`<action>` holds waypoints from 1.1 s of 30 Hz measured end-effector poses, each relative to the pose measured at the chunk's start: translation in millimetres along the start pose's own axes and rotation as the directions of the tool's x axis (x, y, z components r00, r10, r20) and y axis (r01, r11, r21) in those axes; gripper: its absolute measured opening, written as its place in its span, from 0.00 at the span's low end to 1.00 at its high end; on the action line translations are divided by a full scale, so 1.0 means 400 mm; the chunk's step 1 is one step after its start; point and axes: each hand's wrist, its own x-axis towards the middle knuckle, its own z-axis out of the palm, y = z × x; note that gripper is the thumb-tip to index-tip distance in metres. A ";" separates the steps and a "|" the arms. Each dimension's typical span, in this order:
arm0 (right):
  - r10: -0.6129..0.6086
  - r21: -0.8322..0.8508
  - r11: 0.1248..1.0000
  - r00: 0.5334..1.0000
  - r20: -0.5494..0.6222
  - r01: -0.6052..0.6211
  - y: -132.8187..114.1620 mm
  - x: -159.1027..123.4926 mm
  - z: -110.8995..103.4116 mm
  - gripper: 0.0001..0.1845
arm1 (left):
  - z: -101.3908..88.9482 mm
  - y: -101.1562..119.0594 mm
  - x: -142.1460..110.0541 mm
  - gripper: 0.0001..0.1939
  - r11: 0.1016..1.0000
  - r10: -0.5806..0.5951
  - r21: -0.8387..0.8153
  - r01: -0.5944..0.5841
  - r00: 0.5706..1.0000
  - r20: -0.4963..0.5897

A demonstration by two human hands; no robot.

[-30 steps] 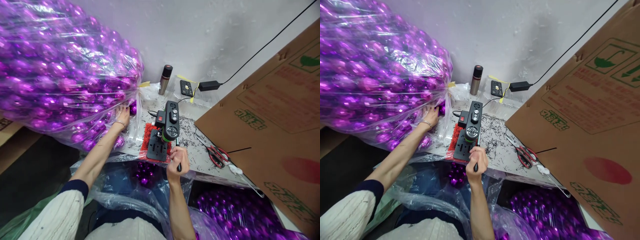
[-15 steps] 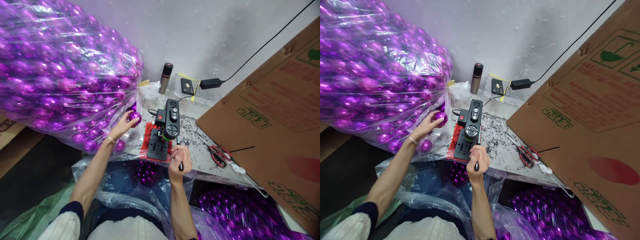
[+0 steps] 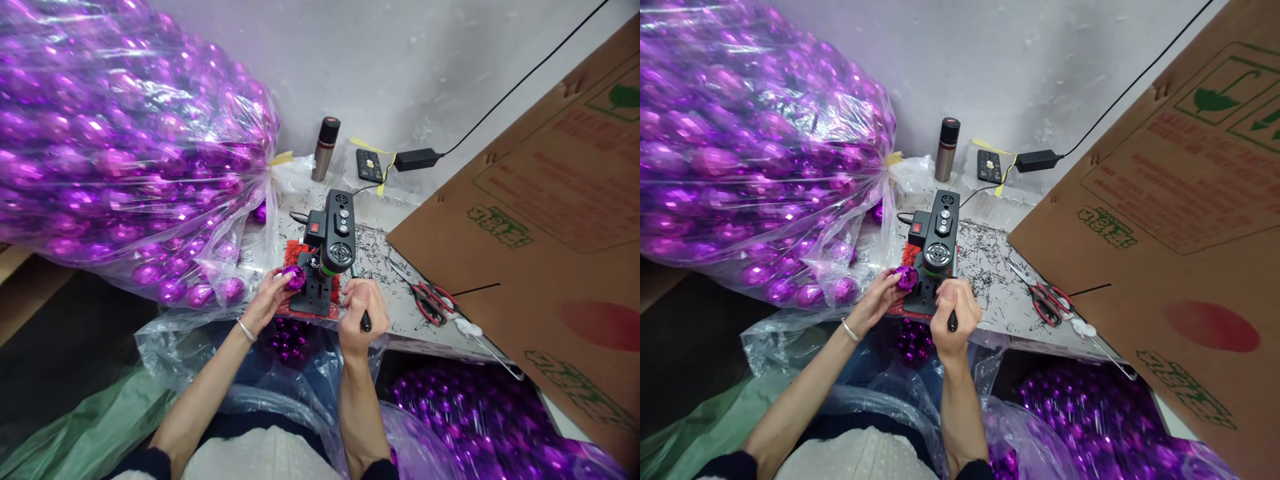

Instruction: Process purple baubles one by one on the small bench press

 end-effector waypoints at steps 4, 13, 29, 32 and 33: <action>0.008 -0.007 1.000 1.000 0.000 -0.008 -0.008 0.012 0.003 0.21 | 0.015 -0.030 0.023 0.29 0.984 0.099 0.147 -0.099 0.995 0.008; 0.057 -0.014 0.998 0.998 0.013 -0.057 -0.026 0.035 0.001 0.22 | 0.029 -0.109 0.051 0.30 0.702 0.442 0.582 -0.410 0.892 0.095; -0.049 -0.023 0.999 0.999 0.010 0.049 0.015 -0.030 -0.006 0.18 | 0.017 -0.168 0.069 0.34 0.291 0.554 0.736 -0.611 0.735 0.391; -0.075 -0.033 0.997 0.997 0.009 0.075 0.045 -0.070 0.002 0.18 | 0.015 -0.169 0.069 0.33 0.291 0.555 0.736 -0.611 0.735 0.391; -0.092 -0.029 0.995 0.996 0.005 0.092 0.057 -0.084 0.007 0.19 | 0.015 -0.168 0.068 0.33 0.290 0.556 0.734 -0.614 0.733 0.393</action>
